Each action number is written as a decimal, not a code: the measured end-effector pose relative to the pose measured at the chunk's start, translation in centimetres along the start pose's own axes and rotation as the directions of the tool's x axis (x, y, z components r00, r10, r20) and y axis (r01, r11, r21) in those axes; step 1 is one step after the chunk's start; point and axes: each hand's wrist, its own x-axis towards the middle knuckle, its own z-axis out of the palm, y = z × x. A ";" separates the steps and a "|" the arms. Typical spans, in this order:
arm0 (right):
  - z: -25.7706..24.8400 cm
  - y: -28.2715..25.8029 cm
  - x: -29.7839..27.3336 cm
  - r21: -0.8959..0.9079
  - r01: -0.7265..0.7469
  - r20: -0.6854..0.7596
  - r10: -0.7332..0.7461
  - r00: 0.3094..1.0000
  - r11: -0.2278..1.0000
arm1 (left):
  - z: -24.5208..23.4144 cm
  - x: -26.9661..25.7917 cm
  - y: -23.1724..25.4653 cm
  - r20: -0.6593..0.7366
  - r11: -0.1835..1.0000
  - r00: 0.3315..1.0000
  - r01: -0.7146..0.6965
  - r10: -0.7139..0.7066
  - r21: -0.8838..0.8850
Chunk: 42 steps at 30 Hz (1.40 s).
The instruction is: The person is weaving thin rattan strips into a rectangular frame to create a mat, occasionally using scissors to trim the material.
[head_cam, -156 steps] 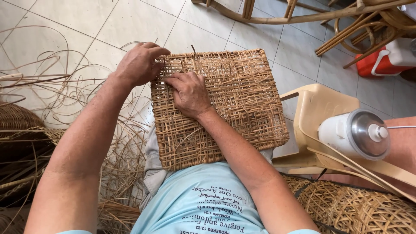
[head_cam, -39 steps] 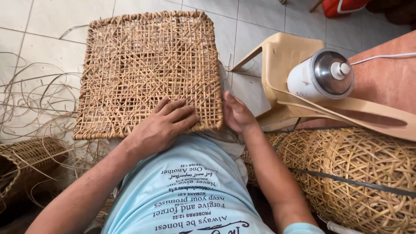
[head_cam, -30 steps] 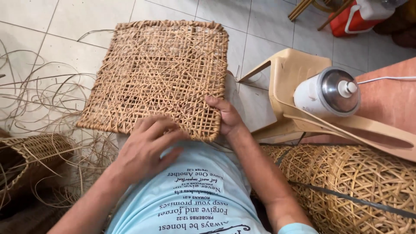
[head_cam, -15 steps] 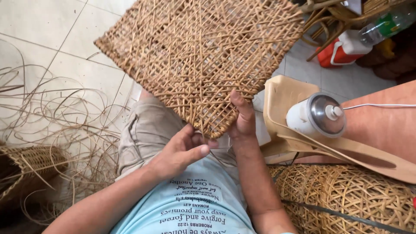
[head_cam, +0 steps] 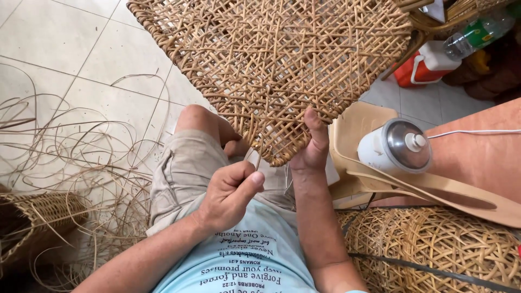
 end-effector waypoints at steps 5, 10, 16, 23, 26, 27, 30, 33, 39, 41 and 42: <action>0.0 0.9 -0.7 0.021 -0.051 -0.107 0.053 0.993 0.998 | -0.2 0.0 -0.8 0.013 0.988 0.993 -0.120 0.119 0.093; 0.5 1.7 -1.4 0.075 -0.106 -0.126 0.115 0.985 0.992 | -0.5 -0.5 -0.1 0.021 0.984 0.990 -0.144 0.142 0.101; 3.4 0.3 -2.4 0.078 -0.151 0.031 0.149 0.988 0.985 | -0.4 -1.6 1.7 0.070 0.942 0.984 -0.174 0.161 0.288; 4.4 0.2 -2.6 0.047 -0.128 0.067 0.125 0.990 0.991 | -0.7 -2.1 2.0 0.076 0.923 0.980 -0.198 0.183 0.331; 4.3 0.3 -2.5 0.057 -0.094 0.059 0.090 0.994 0.994 | -0.6 -1.9 2.9 0.051 0.933 0.984 -0.177 0.170 0.313; 4.1 0.3 -2.4 0.055 -0.093 0.058 0.090 0.994 0.994 | -0.6 -1.9 2.7 0.051 0.934 0.984 -0.177 0.169 0.311; 3.4 0.5 -2.1 0.069 -0.104 -0.018 0.106 0.994 0.992 | -1.2 -1.8 1.6 0.060 0.917 0.981 -0.193 0.184 0.350; 2.1 0.7 -1.8 0.052 -0.121 -0.179 0.129 0.975 0.991 | -2.1 -1.6 -0.6 0.026 0.955 0.979 -0.203 0.203 0.218; 0.4 1.2 -1.7 0.116 -0.162 -0.234 0.185 0.954 0.980 | -2.9 -0.8 -4.5 -0.067 0.993 0.995 -0.064 0.071 0.100; 0.1 1.2 -1.7 0.095 -0.141 -0.265 0.162 0.951 0.985 | -2.8 -0.1 -5.6 -0.042 1.000 0.999 -0.025 0.025 0.012; 1.0 0.9 -1.8 0.095 -0.136 -0.265 0.156 0.952 0.986 | -2.6 0.3 -5.5 -0.037 1.000 0.999 -0.027 0.027 0.011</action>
